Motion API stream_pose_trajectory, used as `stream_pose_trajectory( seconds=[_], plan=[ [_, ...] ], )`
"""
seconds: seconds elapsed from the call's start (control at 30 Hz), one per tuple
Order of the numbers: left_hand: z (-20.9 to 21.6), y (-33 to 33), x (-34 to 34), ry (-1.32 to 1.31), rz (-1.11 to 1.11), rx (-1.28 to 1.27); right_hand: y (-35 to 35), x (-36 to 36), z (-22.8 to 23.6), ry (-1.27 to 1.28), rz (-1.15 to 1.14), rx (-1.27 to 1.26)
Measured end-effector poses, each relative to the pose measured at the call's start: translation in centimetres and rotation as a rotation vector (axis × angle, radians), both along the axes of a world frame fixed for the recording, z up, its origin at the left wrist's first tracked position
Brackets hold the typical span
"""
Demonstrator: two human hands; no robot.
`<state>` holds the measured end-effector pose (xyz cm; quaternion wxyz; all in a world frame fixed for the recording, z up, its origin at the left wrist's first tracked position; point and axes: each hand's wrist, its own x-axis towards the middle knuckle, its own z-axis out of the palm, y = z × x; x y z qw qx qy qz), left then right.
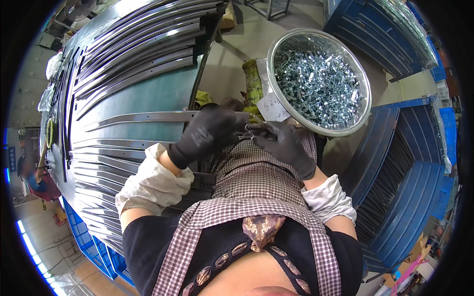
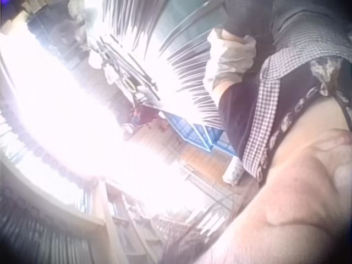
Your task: The person repeatedly picks small metallic fasteners from a bowl and attaches them to long, curved metal strips on a workbench. The person wears gloves and an apron while performing this repetitive assembly task in a workshop setting.
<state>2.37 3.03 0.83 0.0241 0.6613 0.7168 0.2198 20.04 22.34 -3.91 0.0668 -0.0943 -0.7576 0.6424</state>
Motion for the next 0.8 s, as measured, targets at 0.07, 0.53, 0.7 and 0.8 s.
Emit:
stream_pose_trajectory(
  seconds=[0.07, 0.53, 0.7, 0.8],
  plan=[
    [0.0, -0.2, -2.0, 0.075, 0.079, -0.01, 0.6, -0.4, -1.6, 0.199, -0.118, 0.173],
    [-0.9, -1.2, -2.7, -0.099, 0.098, -0.11, 2.5, -3.9, -1.5, 0.227, 0.182, 0.431],
    [-1.0, -1.2, -2.8, -0.076, 0.124, -0.109, 2.4, -4.0, -1.9, 0.05, 0.139, 0.29],
    [-1.0, -1.0, -2.9, -0.067, 0.139, -0.101, 1.6, -2.8, -0.9, 0.1, -0.019, 0.427]
  ],
)
